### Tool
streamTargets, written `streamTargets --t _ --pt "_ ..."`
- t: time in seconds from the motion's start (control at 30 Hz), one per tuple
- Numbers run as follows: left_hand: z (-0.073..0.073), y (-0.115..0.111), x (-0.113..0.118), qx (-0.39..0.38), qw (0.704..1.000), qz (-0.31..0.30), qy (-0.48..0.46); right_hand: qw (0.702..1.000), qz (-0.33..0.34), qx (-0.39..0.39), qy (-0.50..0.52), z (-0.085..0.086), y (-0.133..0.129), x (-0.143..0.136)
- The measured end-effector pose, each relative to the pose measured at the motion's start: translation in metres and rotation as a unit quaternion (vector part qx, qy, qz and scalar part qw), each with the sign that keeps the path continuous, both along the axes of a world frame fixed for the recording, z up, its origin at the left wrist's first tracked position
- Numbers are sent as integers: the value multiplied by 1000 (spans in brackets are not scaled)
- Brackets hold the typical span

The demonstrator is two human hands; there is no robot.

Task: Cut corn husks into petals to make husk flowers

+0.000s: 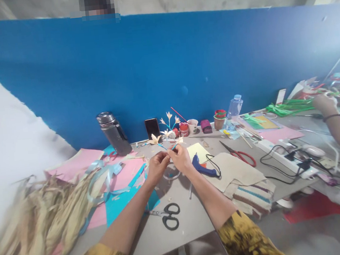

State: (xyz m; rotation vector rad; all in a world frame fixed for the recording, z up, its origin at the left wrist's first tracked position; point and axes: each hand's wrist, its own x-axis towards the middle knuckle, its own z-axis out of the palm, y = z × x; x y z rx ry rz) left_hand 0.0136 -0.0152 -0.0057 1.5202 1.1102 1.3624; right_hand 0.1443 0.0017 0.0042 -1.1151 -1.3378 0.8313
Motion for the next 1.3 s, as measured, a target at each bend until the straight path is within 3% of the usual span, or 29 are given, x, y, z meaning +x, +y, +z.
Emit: streamTargets --t 0.07,0.17,0.33,0.47,0.73,0.87,0.97,1.1,1.23,1.3 --pt "2 -3 3 38 997 39 54 1000 -5 3 -5 -1 0 -2" --pt "2 -4 5 42 997 41 57 1000 -2 8 -4 -4 2 -3" --pt "-4 1 1 -32 997 -54 -46 999 37 7 17 -9 5 -1" --pt "-7 4 -3 -67 988 -120 -73 996 73 11 53 -7 2 2" --pt "-6 5 -7 -77 986 -142 -51 998 53 -22 -14 -1 2 3" --pt "-3 3 -7 -52 992 -116 -23 999 17 -25 -37 1 2 3" --pt "-2 0 -3 2 997 -52 62 999 -8 -21 -42 4 0 3" --pt "-4 -7 5 72 964 75 243 998 -37 -27 -37 4 -4 -3" --pt "-4 -12 19 35 919 159 358 997 -67 -35 -22 -5 -2 -11" --pt "-3 -12 24 7 924 169 344 996 -80 -35 -12 -10 1 -12"
